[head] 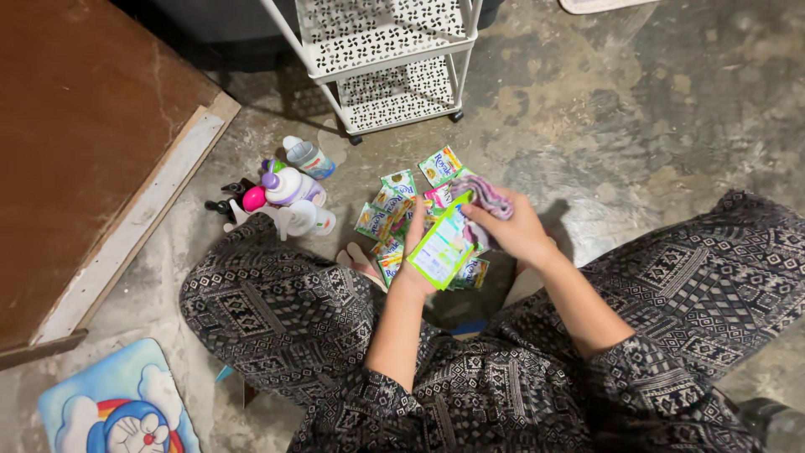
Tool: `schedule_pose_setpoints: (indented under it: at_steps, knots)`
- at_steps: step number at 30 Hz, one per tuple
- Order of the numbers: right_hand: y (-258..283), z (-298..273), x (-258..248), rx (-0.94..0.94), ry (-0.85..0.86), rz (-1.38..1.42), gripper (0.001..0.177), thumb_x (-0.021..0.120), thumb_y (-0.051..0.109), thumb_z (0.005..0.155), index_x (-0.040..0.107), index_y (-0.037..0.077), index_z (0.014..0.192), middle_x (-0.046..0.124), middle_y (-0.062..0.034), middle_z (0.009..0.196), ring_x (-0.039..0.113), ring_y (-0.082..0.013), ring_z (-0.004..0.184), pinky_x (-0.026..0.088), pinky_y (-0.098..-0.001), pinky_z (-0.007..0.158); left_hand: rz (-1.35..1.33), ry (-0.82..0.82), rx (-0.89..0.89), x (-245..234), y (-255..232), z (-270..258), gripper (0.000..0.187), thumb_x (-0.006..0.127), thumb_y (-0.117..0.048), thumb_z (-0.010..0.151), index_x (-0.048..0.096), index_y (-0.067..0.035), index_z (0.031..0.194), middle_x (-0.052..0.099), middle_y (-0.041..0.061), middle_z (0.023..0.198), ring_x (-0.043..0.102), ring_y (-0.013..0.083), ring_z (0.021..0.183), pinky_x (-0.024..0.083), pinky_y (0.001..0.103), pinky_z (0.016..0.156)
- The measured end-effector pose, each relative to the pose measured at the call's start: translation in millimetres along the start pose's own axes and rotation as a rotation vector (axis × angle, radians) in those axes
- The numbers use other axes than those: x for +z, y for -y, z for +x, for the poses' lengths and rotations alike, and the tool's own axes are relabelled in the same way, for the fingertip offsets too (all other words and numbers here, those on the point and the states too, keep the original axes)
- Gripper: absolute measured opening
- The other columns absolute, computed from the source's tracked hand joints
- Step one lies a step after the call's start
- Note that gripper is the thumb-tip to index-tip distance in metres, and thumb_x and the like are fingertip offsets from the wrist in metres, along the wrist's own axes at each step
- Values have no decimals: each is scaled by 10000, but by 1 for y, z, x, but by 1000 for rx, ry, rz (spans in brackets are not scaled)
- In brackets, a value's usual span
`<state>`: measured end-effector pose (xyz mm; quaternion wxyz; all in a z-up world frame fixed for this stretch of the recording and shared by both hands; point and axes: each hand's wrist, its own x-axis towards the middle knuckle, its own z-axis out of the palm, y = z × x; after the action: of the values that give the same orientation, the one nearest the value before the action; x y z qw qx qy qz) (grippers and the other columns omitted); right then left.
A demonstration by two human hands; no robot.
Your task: The person sits on the floor and wipes small packets with a cloth. They pick up each packet, wipe it thoroughly, and place it on a nearby white rolling cart. The person repeats this process for multiple packets.
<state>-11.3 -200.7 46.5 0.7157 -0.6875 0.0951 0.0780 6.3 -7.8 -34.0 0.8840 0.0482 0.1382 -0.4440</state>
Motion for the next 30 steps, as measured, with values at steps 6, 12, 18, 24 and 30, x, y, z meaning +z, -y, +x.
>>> schedule_pose_setpoints:
  at_steps: [6,12,18,24,30]
  knots:
    - [41,-6,-14,-24,-295,-121,169,753,145,984,739,-11,1048,736,-25,892,628,-61,773,509,-257,703,241,-446,403,23,-4,3,664,433,-625,967,515,-181,1454,636,107,1420,620,301,1242,429,479,1081]
    - [71,-61,57,-464,-145,-632,488,635,7,772,688,10,1257,727,-219,1001,712,-279,883,558,-389,781,200,-237,268,37,4,14,768,441,-670,1019,465,-108,1542,577,122,1397,609,302,1191,504,488,1005]
    - [79,-80,47,-148,42,-437,437,661,55,846,705,85,1280,777,-161,1002,782,-305,816,602,-361,745,122,170,270,30,-8,-11,790,426,-684,1068,499,-28,1501,639,188,1353,654,331,1181,547,490,1023]
    - [56,-82,74,-540,-26,-781,621,604,360,963,433,76,1487,490,-224,1487,460,-391,1386,258,-577,1130,-22,66,219,69,10,-10,798,412,-677,1009,460,-71,1526,586,100,1470,575,272,1329,410,467,1159]
    - [21,-26,48,-468,-61,-903,641,429,440,1050,333,148,1612,228,-169,1718,125,-361,1608,-105,-657,1230,234,-128,203,57,31,-17,756,388,-663,1014,447,-144,1561,536,62,1539,515,231,1407,316,466,1242]
